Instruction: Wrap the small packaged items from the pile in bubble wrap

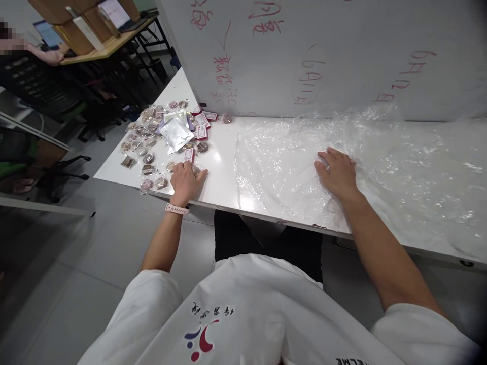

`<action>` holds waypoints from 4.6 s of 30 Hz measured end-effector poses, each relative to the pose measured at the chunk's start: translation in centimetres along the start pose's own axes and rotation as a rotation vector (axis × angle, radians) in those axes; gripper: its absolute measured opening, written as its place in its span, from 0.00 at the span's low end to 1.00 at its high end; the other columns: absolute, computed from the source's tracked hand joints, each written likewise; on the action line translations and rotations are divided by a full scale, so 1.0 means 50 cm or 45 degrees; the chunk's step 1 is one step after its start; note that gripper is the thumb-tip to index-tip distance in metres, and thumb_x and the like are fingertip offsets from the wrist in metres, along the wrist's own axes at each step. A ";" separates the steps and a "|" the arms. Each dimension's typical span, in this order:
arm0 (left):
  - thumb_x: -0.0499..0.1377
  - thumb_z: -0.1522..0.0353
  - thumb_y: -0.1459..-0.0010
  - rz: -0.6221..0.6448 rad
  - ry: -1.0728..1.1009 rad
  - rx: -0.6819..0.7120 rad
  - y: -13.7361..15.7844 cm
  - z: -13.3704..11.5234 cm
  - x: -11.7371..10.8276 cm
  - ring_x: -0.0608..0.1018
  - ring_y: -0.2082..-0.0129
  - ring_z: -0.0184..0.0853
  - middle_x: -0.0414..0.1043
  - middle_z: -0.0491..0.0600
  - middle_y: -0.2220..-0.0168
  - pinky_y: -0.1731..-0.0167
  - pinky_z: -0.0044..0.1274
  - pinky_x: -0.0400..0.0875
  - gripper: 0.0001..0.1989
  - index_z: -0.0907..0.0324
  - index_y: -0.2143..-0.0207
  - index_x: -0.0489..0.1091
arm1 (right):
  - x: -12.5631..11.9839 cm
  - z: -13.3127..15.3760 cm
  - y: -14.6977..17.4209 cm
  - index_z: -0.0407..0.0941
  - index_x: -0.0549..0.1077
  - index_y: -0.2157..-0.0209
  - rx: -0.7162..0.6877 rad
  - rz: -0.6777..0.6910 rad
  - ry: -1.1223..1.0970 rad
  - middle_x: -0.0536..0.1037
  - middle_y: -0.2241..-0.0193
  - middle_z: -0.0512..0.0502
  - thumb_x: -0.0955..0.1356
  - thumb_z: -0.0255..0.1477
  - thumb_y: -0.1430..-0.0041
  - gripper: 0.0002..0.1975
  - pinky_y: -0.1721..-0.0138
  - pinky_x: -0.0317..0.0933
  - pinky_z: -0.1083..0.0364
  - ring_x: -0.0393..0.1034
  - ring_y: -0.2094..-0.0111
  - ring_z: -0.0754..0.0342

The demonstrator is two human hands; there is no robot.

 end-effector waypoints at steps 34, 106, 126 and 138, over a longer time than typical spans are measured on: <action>0.61 0.62 0.42 0.348 0.294 0.934 0.134 -0.498 0.079 0.71 0.51 0.49 0.69 0.61 0.49 0.57 0.38 0.70 0.25 0.61 0.45 0.62 | -0.005 0.023 0.004 0.50 0.70 0.41 -0.145 0.168 -0.159 0.62 0.33 0.44 0.60 0.42 0.33 0.24 0.34 0.47 0.34 0.53 0.33 0.41; 0.66 0.67 0.43 0.015 0.308 0.960 0.168 -0.418 0.009 0.66 0.36 0.50 0.68 0.55 0.40 0.33 0.53 0.41 0.30 0.53 0.40 0.61 | -0.067 0.149 0.131 0.54 0.74 0.49 -0.178 0.121 -0.486 0.72 0.41 0.47 0.66 0.44 0.36 0.17 0.39 0.53 0.36 0.62 0.38 0.41; 0.60 0.75 0.41 -0.161 0.305 0.918 0.199 -0.384 -0.013 0.74 0.57 0.43 0.77 0.47 0.68 0.38 0.50 0.47 0.14 0.54 0.54 0.72 | 0.047 0.369 -0.100 0.46 0.77 0.53 -0.465 0.843 0.248 0.79 0.55 0.41 0.73 0.38 0.47 0.20 0.56 0.56 0.50 0.70 0.54 0.44; 0.58 0.75 0.36 -0.578 0.557 0.954 0.323 -0.330 -0.053 0.77 0.62 0.35 0.76 0.41 0.72 0.37 0.45 0.45 0.09 0.52 0.58 0.72 | -0.050 0.393 -0.083 0.45 0.80 0.57 -0.663 0.953 -0.427 0.80 0.59 0.44 0.69 0.42 0.41 0.18 0.55 0.54 0.50 0.68 0.61 0.52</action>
Point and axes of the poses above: each hand's wrist, its own y-axis away from the middle knuckle, its own x-axis out of the palm, z = x × y, the point moved 7 cm from there along -y, towards the middle knuckle
